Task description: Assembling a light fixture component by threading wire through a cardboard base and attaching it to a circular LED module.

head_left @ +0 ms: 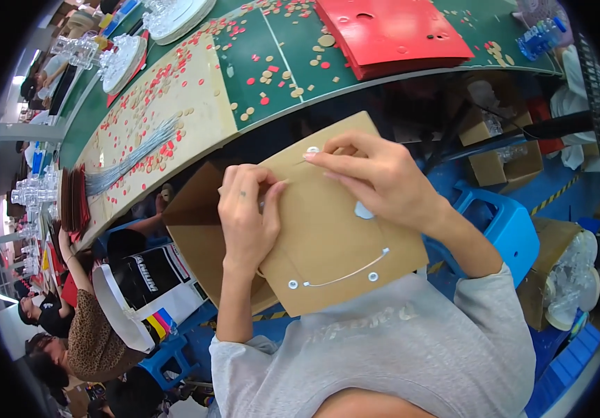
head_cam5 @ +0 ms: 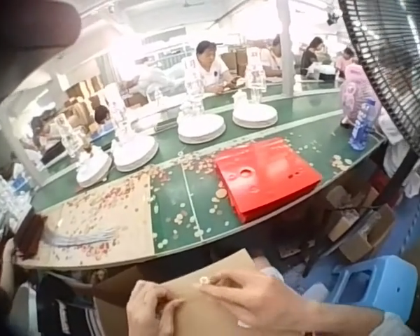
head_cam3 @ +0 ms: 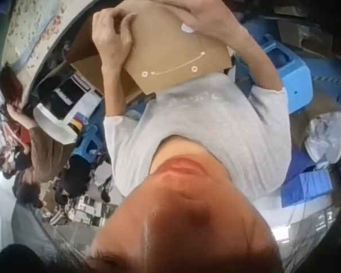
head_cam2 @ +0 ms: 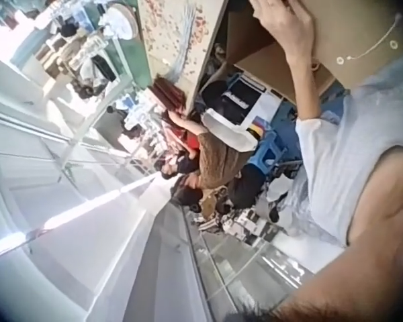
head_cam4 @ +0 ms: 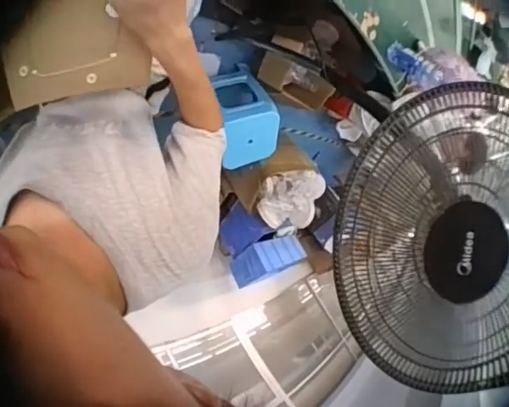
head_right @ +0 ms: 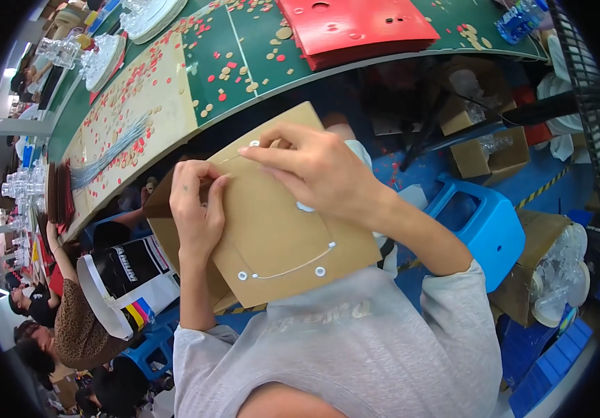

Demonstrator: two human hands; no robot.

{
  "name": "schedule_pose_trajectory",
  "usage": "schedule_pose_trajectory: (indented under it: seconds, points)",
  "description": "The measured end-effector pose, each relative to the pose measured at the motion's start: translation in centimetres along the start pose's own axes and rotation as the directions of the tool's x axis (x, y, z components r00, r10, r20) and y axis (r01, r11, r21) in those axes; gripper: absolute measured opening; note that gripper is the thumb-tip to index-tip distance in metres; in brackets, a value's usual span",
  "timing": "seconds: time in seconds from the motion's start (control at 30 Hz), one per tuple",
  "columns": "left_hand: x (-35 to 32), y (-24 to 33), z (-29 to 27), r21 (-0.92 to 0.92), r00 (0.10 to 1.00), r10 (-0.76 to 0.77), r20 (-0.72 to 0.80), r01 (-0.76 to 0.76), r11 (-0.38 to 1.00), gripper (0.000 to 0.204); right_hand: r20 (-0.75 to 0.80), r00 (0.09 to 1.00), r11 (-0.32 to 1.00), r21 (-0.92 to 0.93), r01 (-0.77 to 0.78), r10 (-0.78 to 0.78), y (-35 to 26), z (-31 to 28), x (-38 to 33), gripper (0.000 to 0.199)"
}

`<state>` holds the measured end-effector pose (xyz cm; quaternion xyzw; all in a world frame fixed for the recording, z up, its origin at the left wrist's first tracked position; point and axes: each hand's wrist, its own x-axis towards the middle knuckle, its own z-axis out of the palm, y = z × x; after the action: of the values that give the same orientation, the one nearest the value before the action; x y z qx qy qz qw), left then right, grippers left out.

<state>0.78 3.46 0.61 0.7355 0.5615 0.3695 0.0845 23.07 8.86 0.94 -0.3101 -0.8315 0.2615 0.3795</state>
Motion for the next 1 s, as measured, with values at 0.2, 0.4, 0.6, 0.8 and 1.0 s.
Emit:
schedule_pose_trajectory:
  seconds: [0.2,0.4,0.6,0.8,1.0]
  points:
    - [1.3,0.2,0.6,-0.065,0.995,0.098,-0.029,-0.099,0.993,0.022,-0.047,0.998,0.977,0.211,-0.035,0.045,2.3,-0.2,2.7,0.018]
    - [2.1,0.5,1.3,-0.198,0.998,0.036,-0.043,-0.044,0.979,0.033,0.001,0.997,0.988,0.133,0.082,-0.083,3.5,0.4,2.4,0.015]
    - [2.8,1.4,1.4,-0.139,0.986,0.162,-0.041,-0.167,0.976,0.032,0.022,0.998,0.984,0.167,0.058,-0.062,3.1,0.0,1.6,0.014]
    - [2.6,1.6,1.7,-0.007,0.983,0.184,0.010,-0.184,0.983,0.022,-0.051,0.996,0.985,0.148,0.084,-0.077,3.6,0.5,1.0,0.016]
    - [3.4,2.2,2.0,-0.021,0.987,0.163,-0.008,-0.164,0.986,0.017,-0.050,0.995,0.992,0.084,0.094,-0.090,3.4,-0.4,1.2,0.013]
